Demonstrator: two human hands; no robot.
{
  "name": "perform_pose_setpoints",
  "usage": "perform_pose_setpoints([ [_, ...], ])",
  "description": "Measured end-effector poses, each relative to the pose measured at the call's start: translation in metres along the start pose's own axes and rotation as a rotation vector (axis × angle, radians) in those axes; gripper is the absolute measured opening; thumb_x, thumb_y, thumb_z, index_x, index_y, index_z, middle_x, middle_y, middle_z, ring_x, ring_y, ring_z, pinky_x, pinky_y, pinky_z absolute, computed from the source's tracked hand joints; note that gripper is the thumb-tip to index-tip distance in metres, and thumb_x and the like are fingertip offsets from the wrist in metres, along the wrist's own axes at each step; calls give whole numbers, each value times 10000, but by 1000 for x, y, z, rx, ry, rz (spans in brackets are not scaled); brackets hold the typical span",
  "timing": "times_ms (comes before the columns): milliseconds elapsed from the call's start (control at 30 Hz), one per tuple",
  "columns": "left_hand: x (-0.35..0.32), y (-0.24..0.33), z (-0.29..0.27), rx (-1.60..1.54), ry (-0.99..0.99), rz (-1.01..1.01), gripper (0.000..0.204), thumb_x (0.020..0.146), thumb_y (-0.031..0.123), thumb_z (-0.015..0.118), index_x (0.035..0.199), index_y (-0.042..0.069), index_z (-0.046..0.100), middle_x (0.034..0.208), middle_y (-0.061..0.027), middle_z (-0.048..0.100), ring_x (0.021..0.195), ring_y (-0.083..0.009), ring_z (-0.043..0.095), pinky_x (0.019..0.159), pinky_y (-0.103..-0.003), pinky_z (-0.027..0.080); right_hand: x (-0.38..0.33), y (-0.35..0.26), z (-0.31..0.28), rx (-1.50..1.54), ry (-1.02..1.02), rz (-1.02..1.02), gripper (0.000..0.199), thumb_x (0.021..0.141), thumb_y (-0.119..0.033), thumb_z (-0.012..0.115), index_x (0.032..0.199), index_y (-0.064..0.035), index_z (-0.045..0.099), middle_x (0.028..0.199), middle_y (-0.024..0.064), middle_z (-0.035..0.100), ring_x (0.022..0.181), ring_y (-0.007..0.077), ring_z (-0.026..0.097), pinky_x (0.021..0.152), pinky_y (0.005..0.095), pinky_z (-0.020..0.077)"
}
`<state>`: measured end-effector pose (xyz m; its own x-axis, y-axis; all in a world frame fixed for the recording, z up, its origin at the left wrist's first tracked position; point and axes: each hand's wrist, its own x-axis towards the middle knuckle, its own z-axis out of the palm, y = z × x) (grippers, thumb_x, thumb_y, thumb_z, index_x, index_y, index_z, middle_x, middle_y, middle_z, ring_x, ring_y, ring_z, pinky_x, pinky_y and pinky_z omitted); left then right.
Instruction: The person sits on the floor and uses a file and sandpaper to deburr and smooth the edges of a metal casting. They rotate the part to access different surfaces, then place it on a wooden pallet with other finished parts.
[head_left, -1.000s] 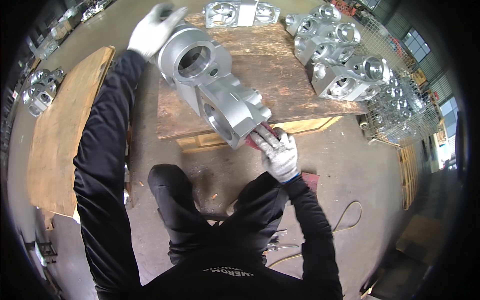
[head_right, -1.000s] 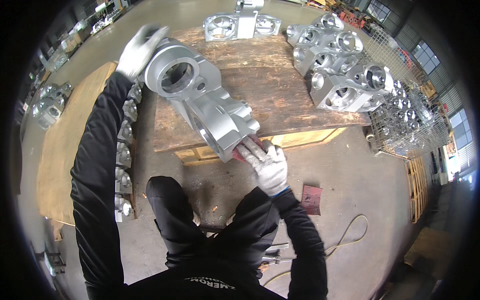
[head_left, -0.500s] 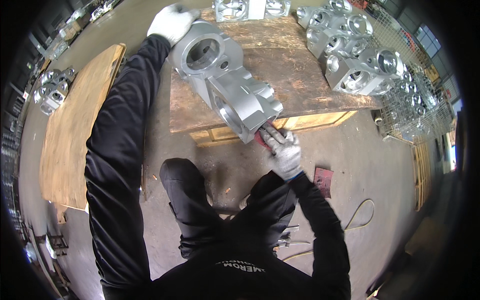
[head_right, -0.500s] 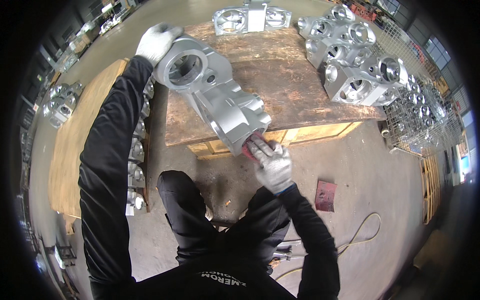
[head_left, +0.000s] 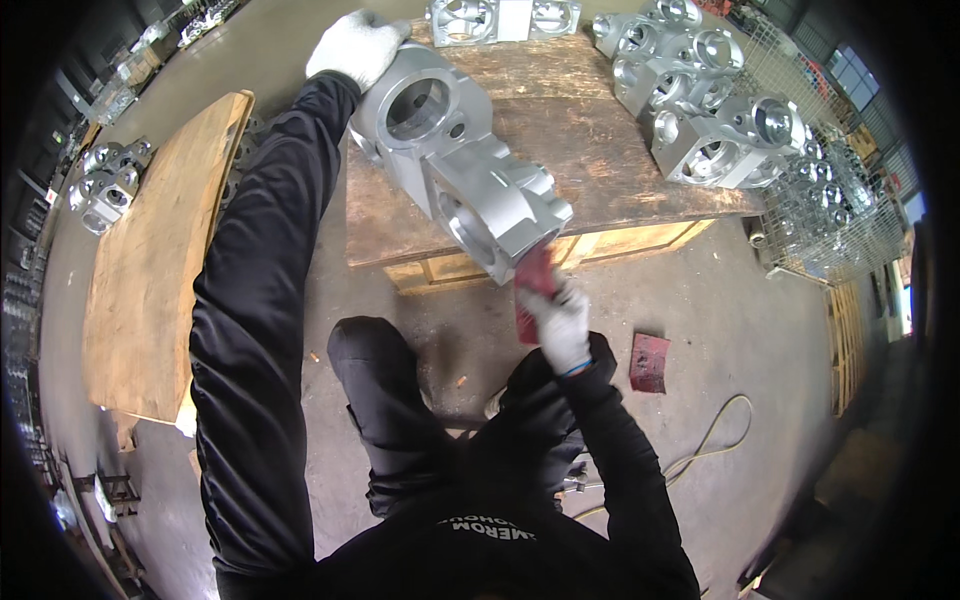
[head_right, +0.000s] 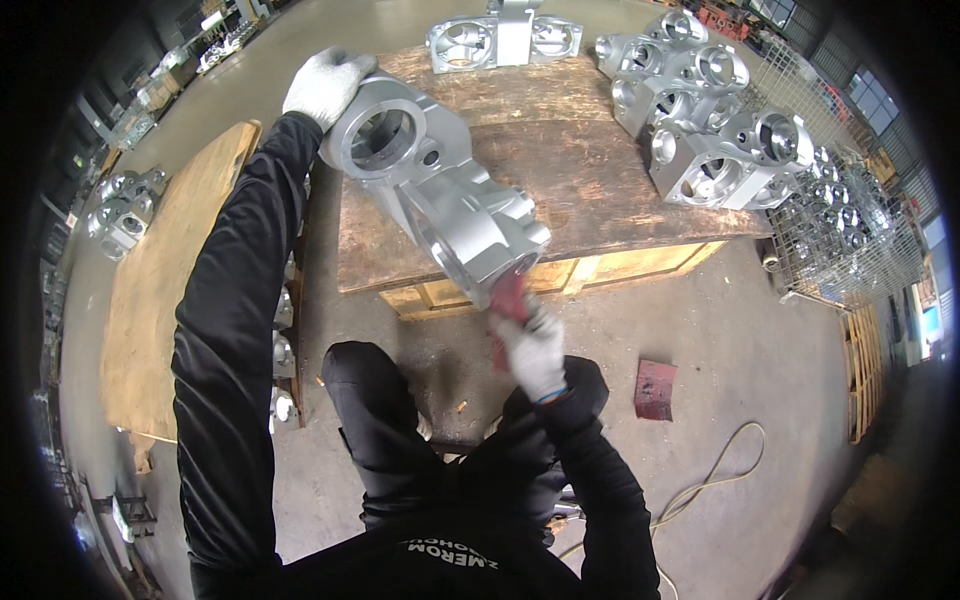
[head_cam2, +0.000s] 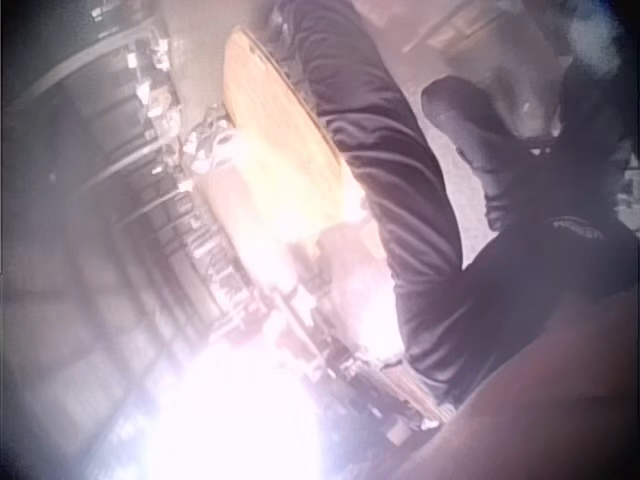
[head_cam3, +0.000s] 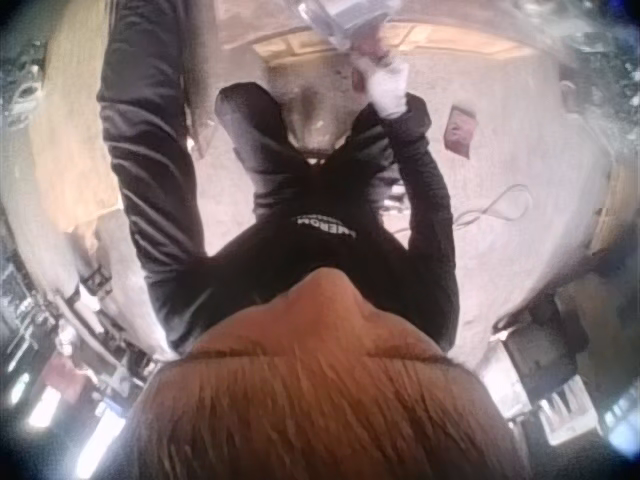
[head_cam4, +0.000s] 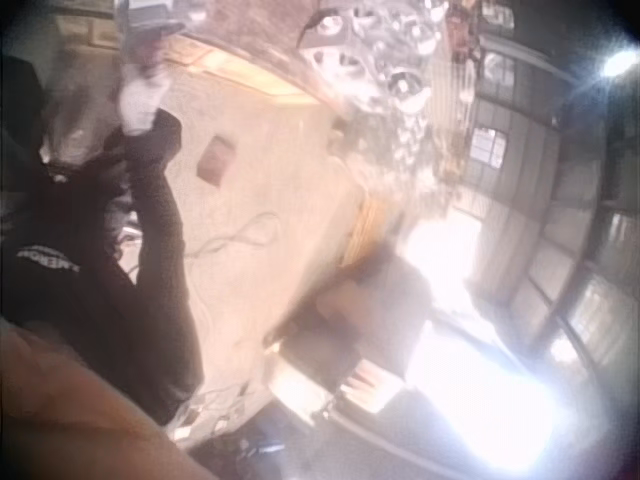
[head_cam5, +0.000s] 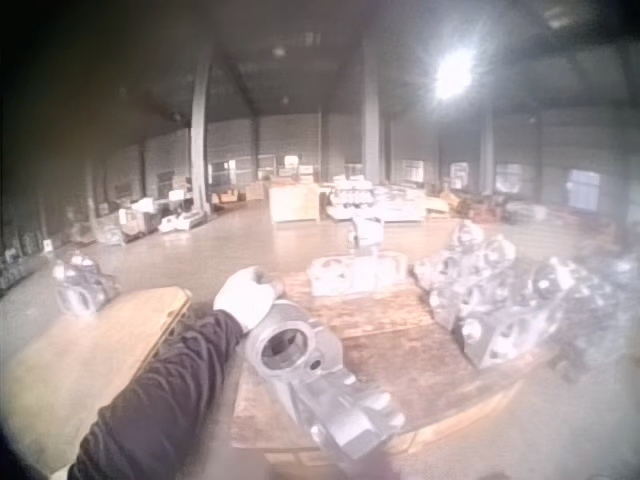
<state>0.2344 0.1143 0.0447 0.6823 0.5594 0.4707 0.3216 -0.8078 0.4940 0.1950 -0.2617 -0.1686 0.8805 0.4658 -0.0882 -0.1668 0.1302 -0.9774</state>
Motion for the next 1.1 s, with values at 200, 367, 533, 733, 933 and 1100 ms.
perform_pose_setpoints([
  [200, -2, 4, -4, -42, -9, 13, 626, 867, 544, 663, 1202, 20, 730, 1195, -254, 728, 1169, -395, 684, 1043, -427, 511, 36, -17, -65, -1537, -174, -1126, 632, 702, -129, 695, 1328, -219, 706, 1407, -17, 658, 1147, 294, 625, 964, 451, 502],
  [367, -6, 11, -7, -37, -39, -55, 604, 878, 528, 663, 1198, 20, 728, 1168, -233, 741, 1121, -373, 706, 1009, -421, 527, 47, 28, -59, -1461, -67, -1067, 614, 737, -143, 755, 1345, -199, 689, 1439, -1, 640, 1214, 291, 591, 957, 451, 522],
  [533, -11, 15, -8, -66, -41, -63, 610, 864, 533, 668, 1223, 43, 734, 1181, -222, 747, 1132, -368, 712, 1012, -424, 536, 7, 23, -51, -921, -71, -569, 559, 770, -28, 814, 1315, -41, 689, 1231, 213, 718, 1115, 352, 710, 982, 414, 569],
  [733, -16, 20, -13, -63, -48, -97, 612, 895, 532, 629, 1245, 37, 712, 1212, -235, 730, 1169, -387, 690, 1030, -444, 521, 37, -94, -40, -1256, 84, -1049, 560, 730, -33, 692, 1289, -60, 698, 1300, 135, 709, 1049, 335, 674, 951, 427, 535],
  [933, -18, 20, -17, -115, -74, -63, 619, 914, 531, 593, 1258, 28, 698, 1207, -242, 725, 1160, -395, 687, 1022, -454, 519, 102, -150, 85, -1572, -242, -1468, 598, 711, -125, 688, 1309, -132, 697, 1353, 57, 675, 1054, 283, 585, 865, 415, 485],
  [1100, -18, 24, -15, -89, -49, -95, 559, 915, 460, 539, 1222, 24, 704, 1183, -240, 732, 1143, -395, 693, 1013, -467, 521, 82, -132, 146, -1380, -94, -1108, 416, 747, -150, 749, 1155, -69, 768, 1162, 111, 771, 961, 355, 693, 906, 422, 538],
])
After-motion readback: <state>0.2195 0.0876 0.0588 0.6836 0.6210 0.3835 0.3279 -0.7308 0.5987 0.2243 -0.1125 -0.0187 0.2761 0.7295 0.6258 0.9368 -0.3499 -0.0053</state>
